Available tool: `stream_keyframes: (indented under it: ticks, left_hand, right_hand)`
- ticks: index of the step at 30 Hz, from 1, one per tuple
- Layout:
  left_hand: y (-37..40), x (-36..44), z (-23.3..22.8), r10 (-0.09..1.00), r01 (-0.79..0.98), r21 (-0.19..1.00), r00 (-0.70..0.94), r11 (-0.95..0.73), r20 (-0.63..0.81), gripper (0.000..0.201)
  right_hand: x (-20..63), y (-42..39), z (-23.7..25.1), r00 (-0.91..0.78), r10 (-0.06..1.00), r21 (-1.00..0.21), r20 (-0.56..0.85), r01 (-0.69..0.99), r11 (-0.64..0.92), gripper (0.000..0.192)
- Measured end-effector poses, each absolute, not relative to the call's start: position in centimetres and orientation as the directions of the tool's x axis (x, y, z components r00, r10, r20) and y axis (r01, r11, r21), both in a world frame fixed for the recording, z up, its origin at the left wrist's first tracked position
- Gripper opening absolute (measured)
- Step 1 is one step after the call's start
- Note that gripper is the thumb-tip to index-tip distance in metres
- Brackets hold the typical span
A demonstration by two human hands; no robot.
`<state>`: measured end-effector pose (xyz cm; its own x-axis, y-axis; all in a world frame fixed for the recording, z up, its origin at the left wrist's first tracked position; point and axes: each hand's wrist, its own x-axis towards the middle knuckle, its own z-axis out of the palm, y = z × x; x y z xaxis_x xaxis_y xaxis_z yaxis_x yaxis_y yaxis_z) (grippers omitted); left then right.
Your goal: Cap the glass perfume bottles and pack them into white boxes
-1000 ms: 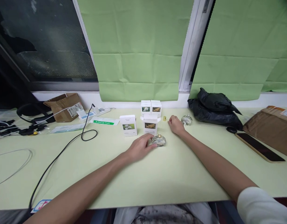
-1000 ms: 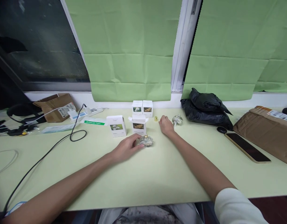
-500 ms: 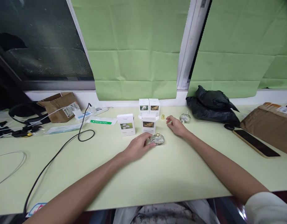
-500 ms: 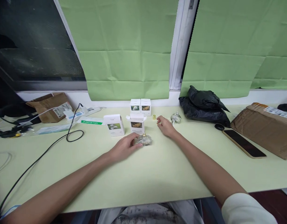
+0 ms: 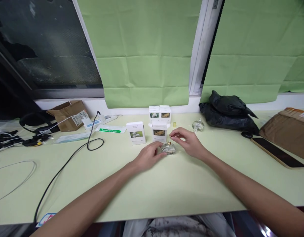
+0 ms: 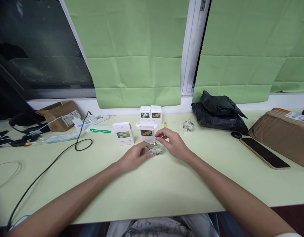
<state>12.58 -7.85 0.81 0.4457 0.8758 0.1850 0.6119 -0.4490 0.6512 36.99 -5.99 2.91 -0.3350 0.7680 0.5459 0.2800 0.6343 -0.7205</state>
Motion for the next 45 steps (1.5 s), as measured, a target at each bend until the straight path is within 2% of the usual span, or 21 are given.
stream_keyframes:
  ticks: [13,22,45]
  left_hand:
    - [-7.9,12.6,0.8,0.878,0.601,0.665,0.44,-0.444,0.189,0.035]
    - [-7.9,12.6,0.9,0.871,0.603,0.655,0.454,-0.455,0.187,0.031]
    - [-7.7,12.6,0.6,0.886,0.613,0.667,0.433,-0.423,0.164,0.036]
  right_hand:
    - [36.9,-6.6,2.6,-0.419,0.723,-0.662,0.549,0.309,0.682,0.02]
    - [37.1,-6.7,2.5,-0.49,0.639,-0.56,0.593,0.32,0.765,0.019]
    - [36.6,-7.0,1.8,-0.47,0.604,-0.49,0.644,0.352,0.797,0.017]
